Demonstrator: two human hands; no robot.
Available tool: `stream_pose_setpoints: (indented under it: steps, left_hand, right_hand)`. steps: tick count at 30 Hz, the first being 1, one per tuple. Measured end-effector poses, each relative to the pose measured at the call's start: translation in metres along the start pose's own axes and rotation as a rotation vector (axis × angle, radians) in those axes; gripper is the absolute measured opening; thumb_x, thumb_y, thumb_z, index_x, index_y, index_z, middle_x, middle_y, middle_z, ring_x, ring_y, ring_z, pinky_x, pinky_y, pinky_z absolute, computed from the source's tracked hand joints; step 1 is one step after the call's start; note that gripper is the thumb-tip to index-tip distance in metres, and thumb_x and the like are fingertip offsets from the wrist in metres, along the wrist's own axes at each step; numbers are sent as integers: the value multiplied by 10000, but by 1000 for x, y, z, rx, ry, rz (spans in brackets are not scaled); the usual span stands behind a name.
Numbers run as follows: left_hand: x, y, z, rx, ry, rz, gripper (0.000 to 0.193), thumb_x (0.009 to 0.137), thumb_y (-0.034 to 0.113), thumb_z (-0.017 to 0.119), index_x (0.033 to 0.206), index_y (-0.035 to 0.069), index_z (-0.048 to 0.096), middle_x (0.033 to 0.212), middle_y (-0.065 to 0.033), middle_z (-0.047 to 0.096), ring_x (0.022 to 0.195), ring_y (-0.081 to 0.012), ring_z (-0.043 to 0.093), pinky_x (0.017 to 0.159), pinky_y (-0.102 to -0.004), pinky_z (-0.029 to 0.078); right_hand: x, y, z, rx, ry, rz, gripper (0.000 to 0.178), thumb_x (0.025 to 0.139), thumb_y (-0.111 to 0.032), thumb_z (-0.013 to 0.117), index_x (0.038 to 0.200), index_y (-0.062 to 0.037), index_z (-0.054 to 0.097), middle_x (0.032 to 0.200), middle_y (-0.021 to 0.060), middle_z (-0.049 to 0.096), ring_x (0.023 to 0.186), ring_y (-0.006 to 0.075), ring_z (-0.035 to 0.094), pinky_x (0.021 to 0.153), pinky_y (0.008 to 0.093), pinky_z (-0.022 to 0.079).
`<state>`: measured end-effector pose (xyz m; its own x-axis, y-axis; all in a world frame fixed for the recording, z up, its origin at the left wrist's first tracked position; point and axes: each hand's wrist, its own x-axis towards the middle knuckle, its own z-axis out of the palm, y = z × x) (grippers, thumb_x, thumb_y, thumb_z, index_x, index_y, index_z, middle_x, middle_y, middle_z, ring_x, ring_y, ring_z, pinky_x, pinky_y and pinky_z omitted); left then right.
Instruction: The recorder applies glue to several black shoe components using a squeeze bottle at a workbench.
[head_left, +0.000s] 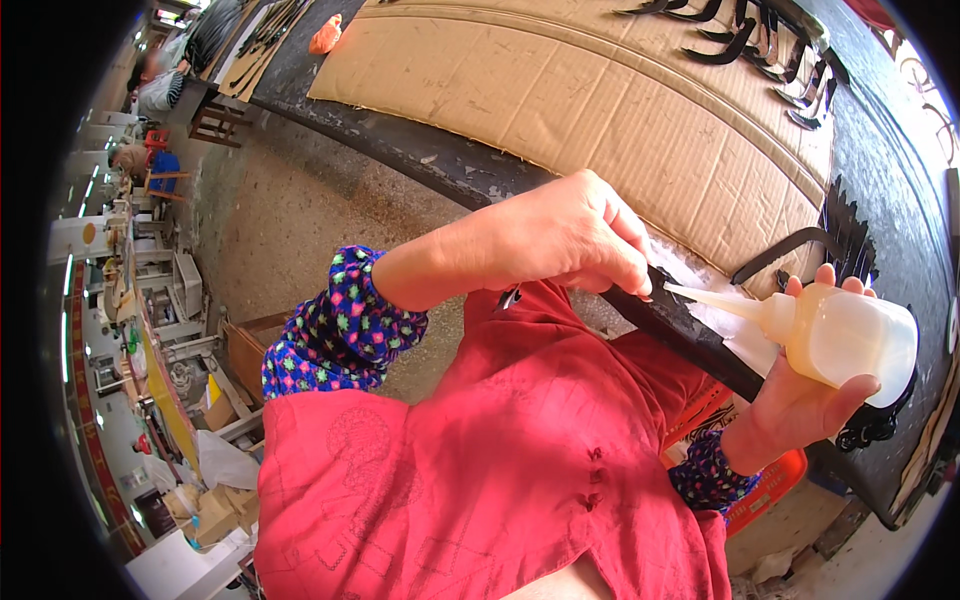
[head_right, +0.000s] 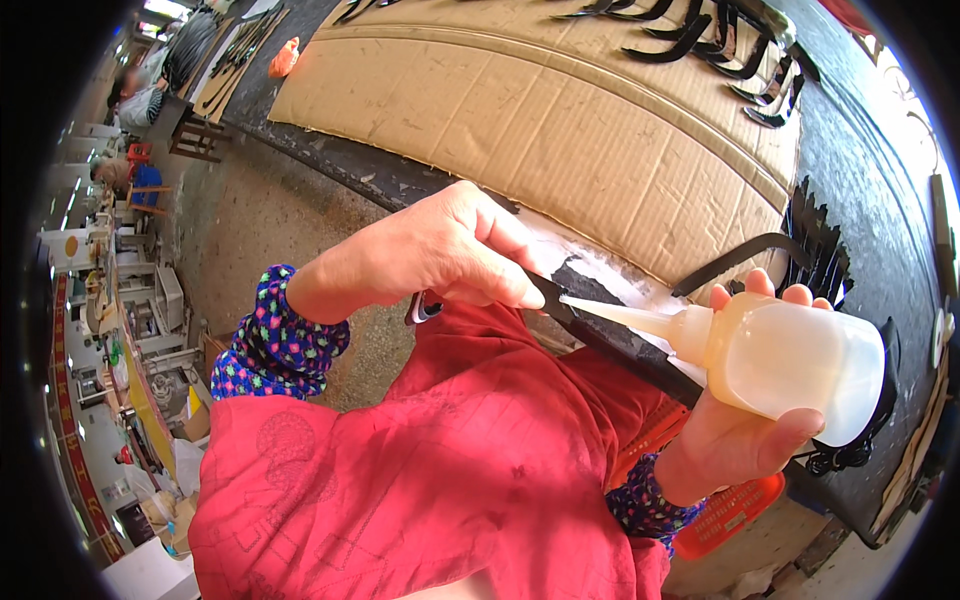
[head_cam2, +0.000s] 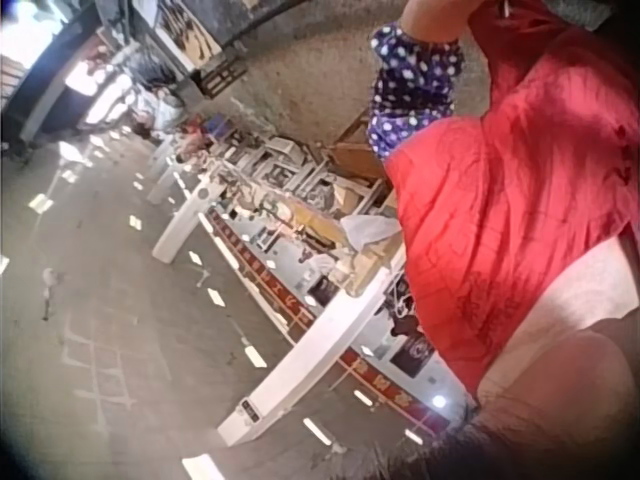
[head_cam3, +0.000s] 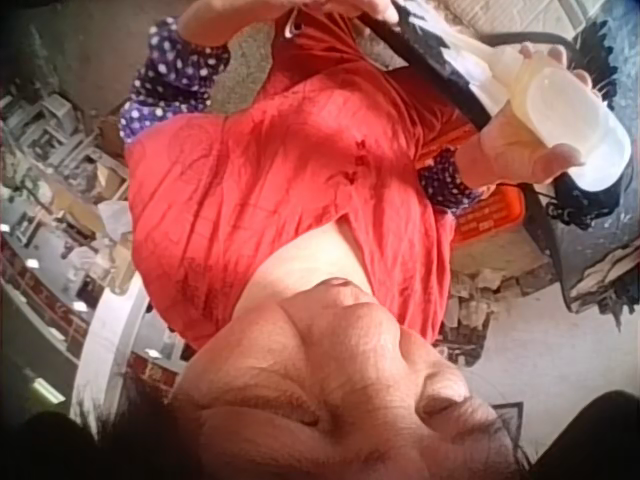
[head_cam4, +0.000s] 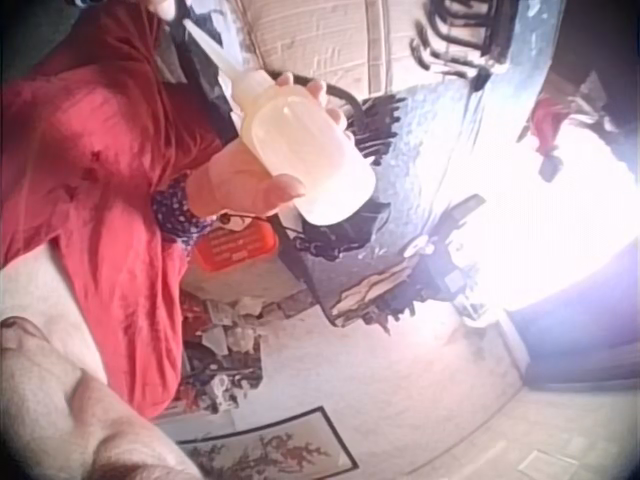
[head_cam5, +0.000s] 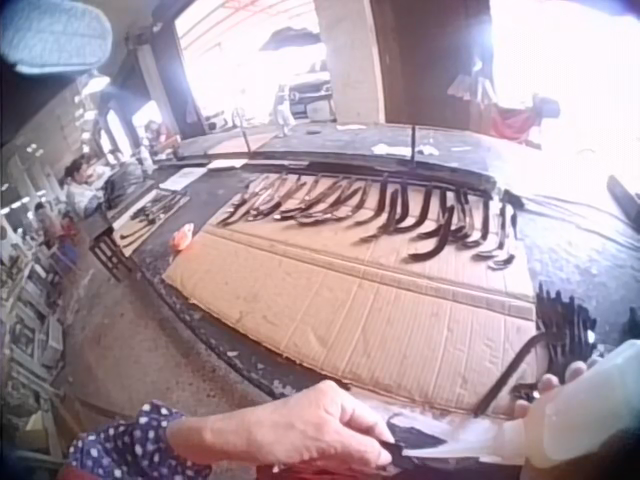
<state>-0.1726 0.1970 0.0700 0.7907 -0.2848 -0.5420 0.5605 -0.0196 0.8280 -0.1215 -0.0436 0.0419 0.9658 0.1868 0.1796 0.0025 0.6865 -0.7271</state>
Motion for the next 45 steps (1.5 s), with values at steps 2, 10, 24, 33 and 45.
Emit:
stream_pose_setpoints:
  steps: [2, 10, 24, 33, 45]
  left_hand:
    - [1, -1, 0, -16, -1, 12, 123, 728, 126, 619, 764, 9, 623, 517, 77, 423, 435, 11, 304, 391, -169, 199]
    - [3, -1, -1, -30, 29, -12, 96, 679, 100, 609, 662, 5, 607, 450, 23, 414, 389, -35, 329, 379, -197, 237]
    - [7, -4, -2, -84, 7, -15, 132, 711, 90, 625, 794, -10, 603, 521, 77, 406, 435, 15, 297, 389, -166, 190]
    - [9, -2, -2, -85, 30, -19, 138, 711, 86, 619, 809, -11, 609, 517, 73, 408, 432, 11, 299, 389, -165, 191]
    - [13, -8, -2, -96, 18, -6, 71, 687, 66, 597, 695, -3, 612, 464, 44, 396, 387, -18, 283, 368, -197, 180]
  right_hand:
    - [0, 0, 2, -10, 6, -7, 769, 742, -374, 615, 1252, 27, 202, 1249, 202, 301, 1179, 413, 282, 965, 550, 238]
    - [0, 1, 4, -162, 148, -47, 820, 672, -464, 648, 1227, 13, 279, 1189, 172, 395, 1098, 408, 394, 864, 545, 370]
    - [-5, -1, -9, 5, 41, -3, 772, 743, -380, 610, 1263, 27, 210, 1263, 206, 313, 1185, 406, 281, 973, 550, 214]
    - [-7, 1, -14, 3, 43, 7, 754, 754, -383, 592, 1262, 27, 214, 1264, 203, 313, 1183, 403, 285, 966, 550, 229]
    - [-3, -2, -17, 60, 65, -42, 712, 780, -386, 553, 1251, 40, 230, 1265, 212, 301, 1188, 416, 266, 969, 544, 226]
